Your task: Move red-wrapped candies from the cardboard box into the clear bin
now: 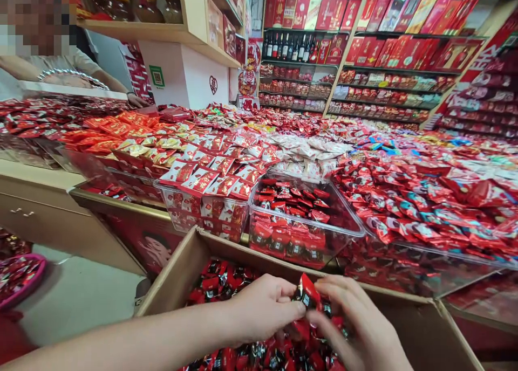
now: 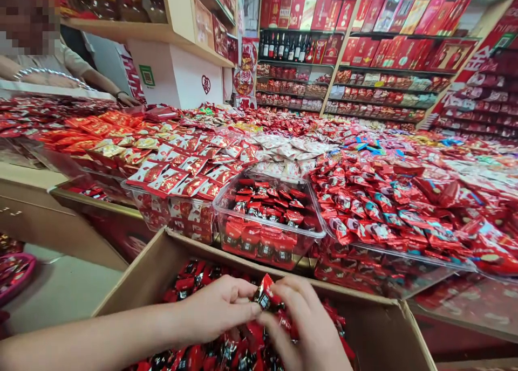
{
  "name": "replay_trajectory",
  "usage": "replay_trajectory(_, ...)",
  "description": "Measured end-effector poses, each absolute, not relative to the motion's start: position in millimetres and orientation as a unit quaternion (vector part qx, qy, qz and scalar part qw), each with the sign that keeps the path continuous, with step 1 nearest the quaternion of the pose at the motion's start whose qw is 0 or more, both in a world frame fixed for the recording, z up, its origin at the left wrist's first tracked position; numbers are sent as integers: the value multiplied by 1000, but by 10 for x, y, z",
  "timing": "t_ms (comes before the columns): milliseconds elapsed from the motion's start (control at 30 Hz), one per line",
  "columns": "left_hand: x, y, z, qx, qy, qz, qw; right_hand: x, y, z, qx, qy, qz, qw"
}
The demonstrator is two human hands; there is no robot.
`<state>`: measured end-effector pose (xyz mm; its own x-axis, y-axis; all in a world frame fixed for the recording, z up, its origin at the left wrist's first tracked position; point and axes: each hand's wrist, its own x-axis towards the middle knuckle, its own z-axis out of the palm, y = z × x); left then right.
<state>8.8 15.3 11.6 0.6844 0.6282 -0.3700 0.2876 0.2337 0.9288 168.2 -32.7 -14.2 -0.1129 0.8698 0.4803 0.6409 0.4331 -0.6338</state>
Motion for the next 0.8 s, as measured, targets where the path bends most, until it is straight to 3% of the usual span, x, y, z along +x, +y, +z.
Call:
replay_trajectory(233,-59,198,341,536,284,126,785,1729,-388,49,-394,-858,-137,301)
replay_trajectory(367,-126,247,419,538,215,91,810,1869,-186,684,-459,-802,-170,340)
replay_trajectory(467,-138,228,334,657,282,75,695,1855,208,1008,-550,-767,-140,299)
replay_trajectory(633,-192,193,217,891,232,34,390,1729,971,1015,-516,-853,-24,79)
replay_trajectory(800,-222,208,180,952,161,-30,257,1635,1310,892,-488,-869,-64,-53)
